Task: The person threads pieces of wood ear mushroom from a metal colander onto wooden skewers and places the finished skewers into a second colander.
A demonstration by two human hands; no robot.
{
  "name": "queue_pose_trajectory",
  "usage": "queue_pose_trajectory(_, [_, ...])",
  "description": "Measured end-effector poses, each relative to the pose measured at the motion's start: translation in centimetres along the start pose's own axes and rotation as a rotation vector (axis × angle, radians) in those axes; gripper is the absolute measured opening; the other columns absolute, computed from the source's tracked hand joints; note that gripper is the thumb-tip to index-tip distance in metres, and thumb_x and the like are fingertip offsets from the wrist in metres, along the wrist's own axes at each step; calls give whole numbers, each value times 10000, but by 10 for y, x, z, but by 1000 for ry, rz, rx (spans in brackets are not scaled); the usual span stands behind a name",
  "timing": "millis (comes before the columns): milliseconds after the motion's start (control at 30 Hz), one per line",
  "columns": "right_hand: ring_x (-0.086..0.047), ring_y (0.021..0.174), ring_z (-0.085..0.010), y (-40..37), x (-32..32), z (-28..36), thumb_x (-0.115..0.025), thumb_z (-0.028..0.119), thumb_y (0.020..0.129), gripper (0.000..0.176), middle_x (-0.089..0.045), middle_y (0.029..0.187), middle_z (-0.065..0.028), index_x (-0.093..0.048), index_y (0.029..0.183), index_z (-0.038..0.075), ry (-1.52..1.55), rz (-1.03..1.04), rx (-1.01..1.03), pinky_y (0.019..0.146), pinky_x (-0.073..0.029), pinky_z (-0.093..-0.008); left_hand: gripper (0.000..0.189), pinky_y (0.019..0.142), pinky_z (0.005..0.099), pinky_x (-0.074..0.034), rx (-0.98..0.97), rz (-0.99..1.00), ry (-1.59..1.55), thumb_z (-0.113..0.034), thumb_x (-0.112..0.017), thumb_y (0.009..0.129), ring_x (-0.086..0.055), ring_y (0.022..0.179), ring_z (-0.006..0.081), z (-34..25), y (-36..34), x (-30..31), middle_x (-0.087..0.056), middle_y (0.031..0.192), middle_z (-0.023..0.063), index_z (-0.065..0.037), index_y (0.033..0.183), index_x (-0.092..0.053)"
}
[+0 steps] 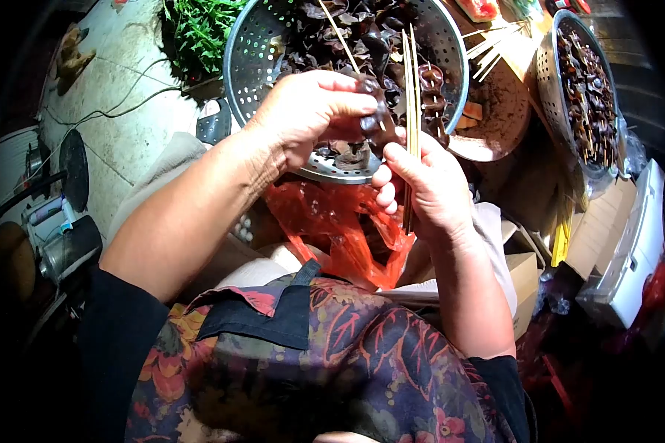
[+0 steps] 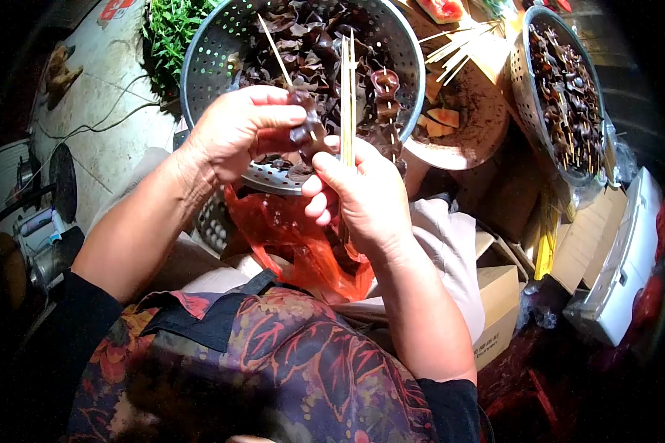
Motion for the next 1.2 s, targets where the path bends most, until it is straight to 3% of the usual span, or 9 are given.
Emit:
queue_pose_trajectory(400, [-582, 515, -115, -4, 3, 4, -529, 198, 907, 242, -617, 750, -85, -498, 1072, 24, -100, 20, -59, 415, -449, -190, 166, 717, 325, -536, 15, 84, 102, -171, -621, 832, -630, 743, 119, -15, 6, 4, -629, 839, 10, -75, 962, -582])
queue_pose_trajectory(533, [-555, 509, -91, -3, 16, 24, -535, 196, 907, 234, -610, 770, -80, -518, 1076, 36, -70, -76, 89, 418, -428, -180, 168, 726, 324, -538, -20, 14, 83, -161, -627, 824, -622, 733, 112, -27, 4, 9, -629, 835, 8, -73, 961, -587])
queue_pose_trajectory(633, [-536, 516, -67, -4, 17, 31, -583, 213, 881, 240, -612, 786, -73, -555, 1035, 31, -149, -100, 128, 421, -395, -165, 203, 718, 312, -540, -2, 158, 131, -154, -638, 819, -616, 733, 105, -22, 2, -4, -628, 849, 10, -57, 991, -595])
queue_pose_trajectory(733, [-519, 533, -45, -1, 14, 28, -658, 211, 829, 268, -615, 804, -67, -582, 996, 15, -172, -172, 153, 452, -383, -147, 201, 695, 281, -541, 27, 193, 141, -120, -647, 809, -614, 735, 109, -13, 2, -14, -628, 854, 29, -40, 987, -596])
queue_pose_trajectory(933, [-539, 598, -57, 4, 14, 22, -699, 162, 790, 213, -597, 741, -7, -584, 889, 12, -133, -93, 170, 508, -406, -159, 207, 578, 227, -521, 7, 135, 148, -165, -660, 814, -590, 636, 96, -10, 4, -14, -593, 802, 33, -39, 960, -584])
queue_pose_trajectory(1000, [-531, 597, -49, -3, 10, 34, -667, 119, 809, 139, -585, 714, 3, -582, 856, 20, -46, -150, 255, 516, -414, -164, 208, 522, 224, -491, -51, -31, 352, -165, -670, 799, -565, 606, 85, -15, 9, 1, -587, 768, 25, -58, 960, -594])
queue_pose_trajectory(1067, [-549, 621, -61, -4, 20, 32, -653, 100, 817, 121, -591, 742, -8, -583, 861, 11, -108, -172, 249, 553, -445, -176, 183, 523, 210, -464, -126, 21, 749, -158, -660, 798, -558, 605, 83, 2, 30, 18, -592, 733, 22, -50, 937, -608])
queue_pose_trajectory(1133, [-551, 627, -64, -6, 15, 33, -654, 102, 817, 125, -592, 750, -10, -585, 866, 11, -101, -163, 254, 564, -449, -180, 242, 628, 260, -483, -264, 21, 1199, -168, -669, 758, -584, 655, 123, 15, 35, 17, -637, 754, 48, -59, 972, -633])
queue_pose_trajectory(1200, [-553, 632, -66, -6, 12, 33, -655, 104, 817, 129, -594, 758, -13, -586, 871, 10, -94, -152, 260, 575, -453, -185, 285, 686, 311, -492, -276, 8, 1350, -195, -663, 737, -618, 703, 189, 27, 31, 11, -647, 775, 92, -94, 1003, -638])
Point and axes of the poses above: each hand's wrist, its own y-axis towards the middle knuckle, its own x-axis out of the back of the hand, z = x × y, the point moved 7 cm from there along y, towards the middle knuckle
